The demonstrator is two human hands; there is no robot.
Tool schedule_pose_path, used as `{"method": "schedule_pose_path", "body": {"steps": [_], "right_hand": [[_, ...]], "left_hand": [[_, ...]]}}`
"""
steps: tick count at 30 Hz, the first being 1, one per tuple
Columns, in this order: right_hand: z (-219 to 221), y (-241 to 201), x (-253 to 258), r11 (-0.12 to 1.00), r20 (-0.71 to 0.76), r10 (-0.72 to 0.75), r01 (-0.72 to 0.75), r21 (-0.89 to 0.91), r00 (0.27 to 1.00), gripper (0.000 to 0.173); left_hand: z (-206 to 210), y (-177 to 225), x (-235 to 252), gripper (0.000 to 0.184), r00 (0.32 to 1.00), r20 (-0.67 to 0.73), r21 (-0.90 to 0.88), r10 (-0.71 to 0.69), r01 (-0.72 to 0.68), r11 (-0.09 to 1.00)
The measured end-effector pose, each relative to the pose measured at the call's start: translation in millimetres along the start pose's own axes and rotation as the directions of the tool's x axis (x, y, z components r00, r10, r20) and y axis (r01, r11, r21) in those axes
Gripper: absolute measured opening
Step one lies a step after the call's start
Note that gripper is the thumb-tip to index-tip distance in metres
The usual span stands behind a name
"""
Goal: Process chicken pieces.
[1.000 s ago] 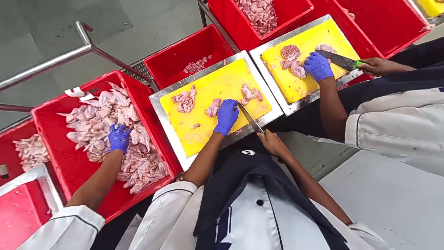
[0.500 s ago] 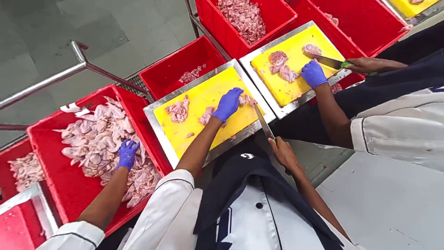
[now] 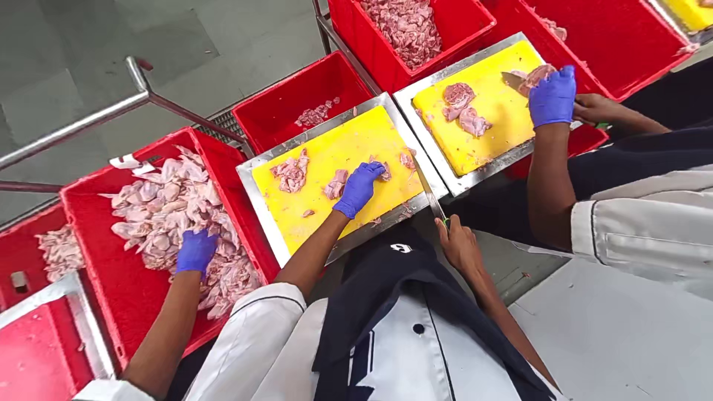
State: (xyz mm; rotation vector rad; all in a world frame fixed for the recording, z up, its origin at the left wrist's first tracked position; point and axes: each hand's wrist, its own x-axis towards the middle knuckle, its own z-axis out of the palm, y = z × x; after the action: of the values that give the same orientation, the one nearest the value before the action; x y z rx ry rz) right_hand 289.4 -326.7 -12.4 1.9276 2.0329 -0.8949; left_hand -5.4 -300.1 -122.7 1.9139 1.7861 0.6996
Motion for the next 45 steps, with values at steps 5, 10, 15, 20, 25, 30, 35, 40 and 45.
{"method": "schedule_pose_path", "body": {"steps": [5,10,15,20,25,30,35,40,45], "right_hand": [[-13.6,-36.9,25.9,0.975,0.161,-0.090,0.120,-0.185,0.983,0.058],[-14.1,-54.8,41.7,0.957,0.295,-0.089,0.164,-0.239,0.951,0.055],[17.1,-111.7,93.4,0.977,0.217,-0.175,0.197,-0.080,0.960,0.058],[16.5,-104.0,90.5,0.984,0.244,-0.141,0.162,-0.069,0.960,0.059],[18.3,-24.8,77.8,0.986,0.306,-0.165,0.152,0.066,0.938,0.059],[0.2,-46.3,58.4,0.991,0.090,-0.122,0.117,0.060,0.989,0.057],[-4.2,-68.5,44.3,0.957,0.128,-0.171,0.196,-0.213,0.977,0.058],[-6.3,-91.0,30.5,0.939,0.272,-0.117,0.196,-0.284,0.955,0.057],[35.8,-136.0,82.6,0.972,0.254,-0.180,0.211,-0.100,0.950,0.057]], "left_hand": [[-1.7,0.6,-1.9,0.032,0.995,-0.053,-0.137,-0.090,0.082,0.987],[0.1,2.9,5.1,0.027,0.997,-0.066,-0.060,-0.048,0.044,0.997],[0.5,-3.9,5.4,0.026,0.999,-0.049,-0.082,-0.003,-0.001,0.997],[-10.1,-13.7,13.4,0.022,0.998,-0.064,0.129,-0.029,0.037,0.991],[-20.1,1.3,15.4,0.029,0.930,-0.115,0.183,-0.350,0.366,0.912],[-8.2,2.7,-10.4,0.042,0.885,-0.192,0.037,-0.424,0.439,0.898],[-22.6,-4.7,-10.3,0.039,0.919,-0.138,-0.134,-0.368,0.351,0.927],[-26.2,-4.3,-7.7,0.026,0.951,-0.020,-0.104,-0.308,0.304,0.947],[-22.0,-10.5,-4.6,0.020,0.977,-0.036,-0.114,-0.211,0.206,0.972]]}}
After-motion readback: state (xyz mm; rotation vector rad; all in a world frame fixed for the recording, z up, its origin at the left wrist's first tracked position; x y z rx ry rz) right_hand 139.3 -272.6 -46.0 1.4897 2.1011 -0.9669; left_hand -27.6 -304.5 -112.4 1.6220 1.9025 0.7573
